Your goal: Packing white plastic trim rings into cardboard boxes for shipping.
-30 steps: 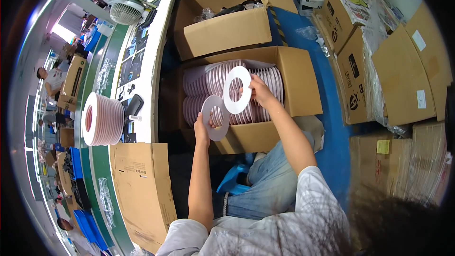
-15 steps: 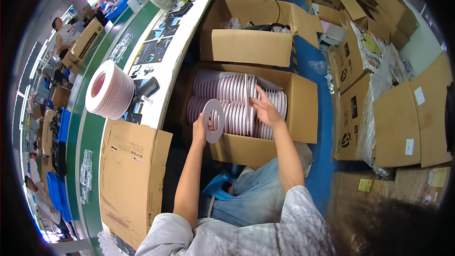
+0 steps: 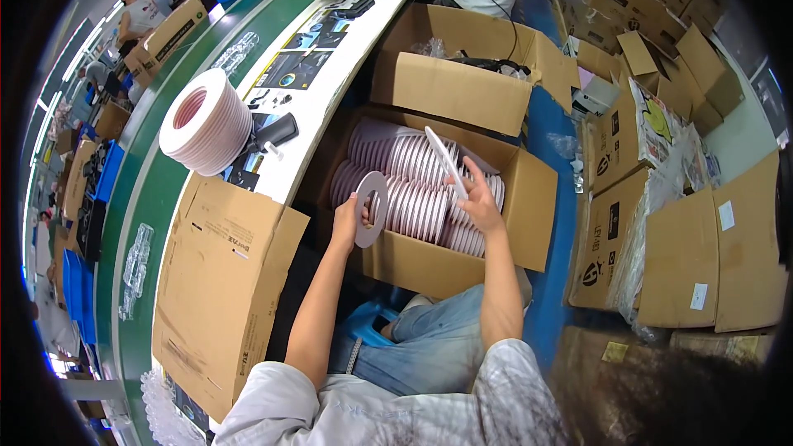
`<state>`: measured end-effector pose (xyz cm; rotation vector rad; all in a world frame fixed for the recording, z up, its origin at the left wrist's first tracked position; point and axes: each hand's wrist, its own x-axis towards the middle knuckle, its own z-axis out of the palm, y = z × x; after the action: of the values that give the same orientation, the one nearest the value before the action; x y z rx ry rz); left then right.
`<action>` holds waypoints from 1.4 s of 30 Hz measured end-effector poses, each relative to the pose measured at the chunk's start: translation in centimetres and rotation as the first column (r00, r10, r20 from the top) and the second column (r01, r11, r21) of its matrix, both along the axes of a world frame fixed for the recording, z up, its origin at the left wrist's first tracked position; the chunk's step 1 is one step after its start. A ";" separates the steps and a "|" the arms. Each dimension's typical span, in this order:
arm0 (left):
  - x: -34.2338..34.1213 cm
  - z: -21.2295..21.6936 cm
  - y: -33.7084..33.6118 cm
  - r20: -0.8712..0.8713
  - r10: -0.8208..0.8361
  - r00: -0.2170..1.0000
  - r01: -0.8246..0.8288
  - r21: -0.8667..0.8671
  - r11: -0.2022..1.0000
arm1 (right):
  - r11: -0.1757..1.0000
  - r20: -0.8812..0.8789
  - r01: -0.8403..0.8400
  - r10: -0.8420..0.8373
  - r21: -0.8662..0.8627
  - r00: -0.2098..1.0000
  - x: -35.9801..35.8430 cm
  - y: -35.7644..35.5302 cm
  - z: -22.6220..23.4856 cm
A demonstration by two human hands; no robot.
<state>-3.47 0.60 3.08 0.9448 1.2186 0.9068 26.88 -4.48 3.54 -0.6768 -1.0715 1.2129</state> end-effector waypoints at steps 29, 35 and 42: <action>2.8 0.6 1.0 -0.029 -0.117 0.993 0.120 0.098 0.988 | 0.578 0.502 0.784 -0.620 -0.228 0.603 1.7 1.2 -1.3; 6.3 2.4 3.2 -0.438 -0.151 0.886 0.328 0.363 0.872 | 0.309 0.150 0.942 -0.946 0.134 0.289 3.2 0.6 1.3; 9.4 2.2 6.7 -0.649 -0.177 0.740 0.505 0.362 0.784 | 0.817 0.439 0.561 -0.459 -0.131 0.772 -0.4 2.0 -0.3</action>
<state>5.89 7.26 5.31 1.9525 1.2408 0.6441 26.47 -2.48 3.26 -1.3671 -0.9578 0.7447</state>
